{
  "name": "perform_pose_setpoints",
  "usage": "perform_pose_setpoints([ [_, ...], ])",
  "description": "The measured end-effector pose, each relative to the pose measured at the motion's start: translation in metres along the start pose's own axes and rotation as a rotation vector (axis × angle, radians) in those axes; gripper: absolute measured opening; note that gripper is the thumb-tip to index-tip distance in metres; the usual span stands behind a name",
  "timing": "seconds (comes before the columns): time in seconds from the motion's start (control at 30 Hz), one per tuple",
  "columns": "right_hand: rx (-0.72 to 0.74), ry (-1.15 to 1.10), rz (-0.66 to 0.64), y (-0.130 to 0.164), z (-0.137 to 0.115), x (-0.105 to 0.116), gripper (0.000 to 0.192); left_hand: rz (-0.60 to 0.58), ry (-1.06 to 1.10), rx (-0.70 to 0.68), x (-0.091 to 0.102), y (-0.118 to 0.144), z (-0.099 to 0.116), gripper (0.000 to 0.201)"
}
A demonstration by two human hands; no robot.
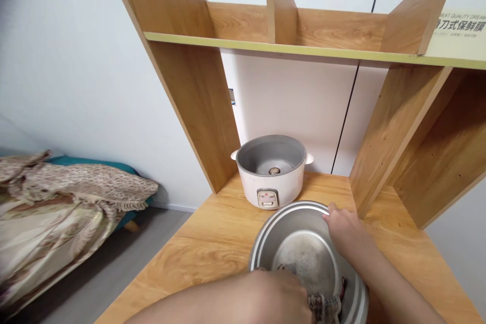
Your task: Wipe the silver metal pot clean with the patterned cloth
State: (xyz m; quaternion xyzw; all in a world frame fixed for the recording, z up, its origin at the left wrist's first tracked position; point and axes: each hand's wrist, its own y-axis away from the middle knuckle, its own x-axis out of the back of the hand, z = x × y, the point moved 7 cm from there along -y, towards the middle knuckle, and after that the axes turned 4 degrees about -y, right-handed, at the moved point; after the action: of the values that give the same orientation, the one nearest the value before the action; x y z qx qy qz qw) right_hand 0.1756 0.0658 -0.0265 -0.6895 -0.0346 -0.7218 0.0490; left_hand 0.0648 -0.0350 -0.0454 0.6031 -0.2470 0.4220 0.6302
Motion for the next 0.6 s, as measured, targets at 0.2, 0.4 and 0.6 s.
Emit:
perform_pose_setpoints([
  [0.2,-0.004,-0.007,0.005,-0.001,0.0,-0.001,0.032,0.038,-0.106,-0.036,-0.001,0.002,0.006,0.016],
  [0.4,-0.003,-0.01,-0.003,-0.002,0.0,0.0,0.032,0.07,-0.062,-0.046,0.014,0.015,0.011,0.018],
  [0.6,-0.003,-0.012,-0.015,-0.002,-0.001,0.0,0.032,0.066,0.011,-0.027,0.021,0.019,0.01,0.026],
])
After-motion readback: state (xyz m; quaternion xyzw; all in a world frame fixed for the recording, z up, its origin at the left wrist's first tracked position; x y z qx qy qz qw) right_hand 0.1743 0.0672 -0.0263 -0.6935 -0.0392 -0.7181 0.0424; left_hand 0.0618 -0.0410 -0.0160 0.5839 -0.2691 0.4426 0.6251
